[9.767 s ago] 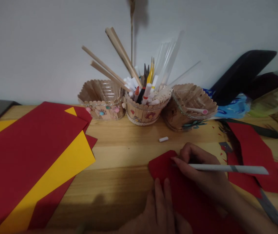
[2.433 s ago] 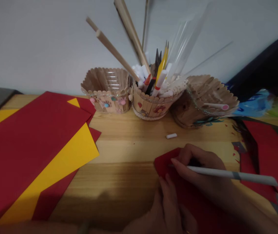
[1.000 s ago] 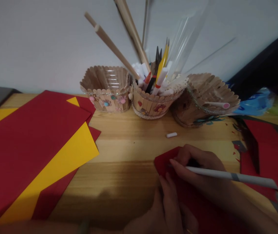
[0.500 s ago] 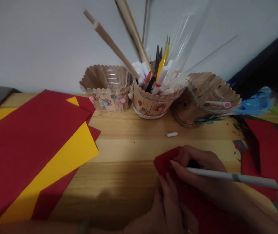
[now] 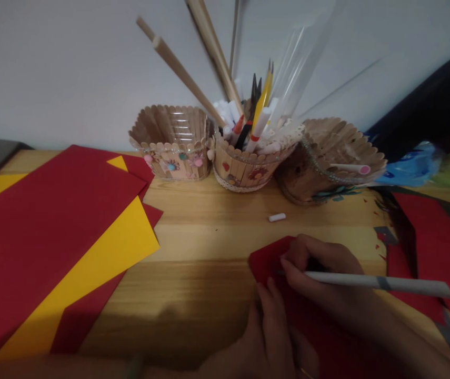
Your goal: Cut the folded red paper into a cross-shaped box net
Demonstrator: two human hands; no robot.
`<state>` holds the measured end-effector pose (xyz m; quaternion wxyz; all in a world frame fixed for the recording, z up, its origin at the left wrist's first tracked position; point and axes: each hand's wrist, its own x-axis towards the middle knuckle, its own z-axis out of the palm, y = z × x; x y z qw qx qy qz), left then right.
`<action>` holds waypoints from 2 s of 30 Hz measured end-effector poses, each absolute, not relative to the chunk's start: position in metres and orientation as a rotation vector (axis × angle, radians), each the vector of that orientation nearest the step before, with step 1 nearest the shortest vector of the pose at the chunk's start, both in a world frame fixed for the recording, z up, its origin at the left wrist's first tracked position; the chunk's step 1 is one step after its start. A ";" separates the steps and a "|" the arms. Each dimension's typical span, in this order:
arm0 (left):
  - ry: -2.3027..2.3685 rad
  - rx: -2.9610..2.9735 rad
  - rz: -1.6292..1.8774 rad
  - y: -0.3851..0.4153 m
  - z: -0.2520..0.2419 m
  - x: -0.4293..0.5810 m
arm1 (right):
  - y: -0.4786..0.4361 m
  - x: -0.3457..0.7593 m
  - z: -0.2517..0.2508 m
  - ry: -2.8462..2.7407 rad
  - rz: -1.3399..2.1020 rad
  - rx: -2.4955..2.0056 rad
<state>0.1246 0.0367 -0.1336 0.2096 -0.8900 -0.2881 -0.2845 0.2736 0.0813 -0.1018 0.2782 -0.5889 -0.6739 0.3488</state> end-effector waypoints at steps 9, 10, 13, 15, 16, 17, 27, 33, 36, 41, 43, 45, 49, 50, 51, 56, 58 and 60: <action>-0.891 -2.466 -0.805 0.032 -0.137 0.130 | 0.081 0.275 -0.102 -1.733 0.934 -1.590; -0.866 -2.478 -0.779 0.033 -0.136 0.129 | 0.081 0.275 -0.102 -1.706 0.919 -1.605; -0.897 -2.431 -0.812 0.035 -0.134 0.126 | 0.081 0.276 -0.105 -1.543 0.915 -1.612; -0.861 -2.420 -0.829 0.039 -0.131 0.123 | 0.082 0.277 -0.106 -1.364 0.944 -1.591; -0.842 -2.437 -0.795 0.041 -0.129 0.120 | 0.082 0.277 -0.106 -1.282 0.945 -1.583; -0.748 -2.487 -0.725 0.043 -0.126 0.118 | 0.083 0.277 -0.106 -1.222 0.940 -1.582; -0.519 -2.638 -0.586 0.055 -0.117 0.113 | 0.077 0.280 -0.097 -1.093 0.906 -1.661; -0.498 -2.653 -0.557 0.055 -0.117 0.112 | 0.074 0.292 -0.108 -1.340 0.990 -1.595; -0.512 -2.640 -0.606 0.056 -0.116 0.114 | 0.073 0.294 -0.111 -1.360 0.944 -1.624; -0.655 -2.661 -0.706 0.053 -0.118 0.118 | 0.078 0.297 -0.111 -1.361 1.043 -1.596; -0.642 -2.685 -0.690 0.053 -0.119 0.118 | 0.082 0.299 -0.110 -1.390 1.065 -1.599; -0.639 -2.705 -0.681 0.053 -0.119 0.118 | 0.084 0.300 -0.110 -1.423 1.054 -1.602; -0.653 -2.699 -0.750 0.055 -0.120 0.120 | 0.084 0.297 -0.110 -1.474 0.965 -1.627; -0.656 -2.704 -0.759 0.055 -0.120 0.121 | 0.083 0.296 -0.109 -1.495 0.940 -1.632; -0.671 -2.710 -0.760 0.056 -0.119 0.121 | 0.083 0.294 -0.108 -1.520 0.914 -1.634; -0.673 -2.764 -0.704 0.058 -0.118 0.120 | 0.084 0.290 -0.102 -1.641 0.812 -1.653; -0.658 -2.770 -0.695 0.059 -0.118 0.119 | 0.084 0.291 -0.101 -1.651 0.800 -1.665; -0.667 -2.770 -0.701 0.059 -0.118 0.119 | 0.084 0.293 -0.102 -1.635 0.815 -1.671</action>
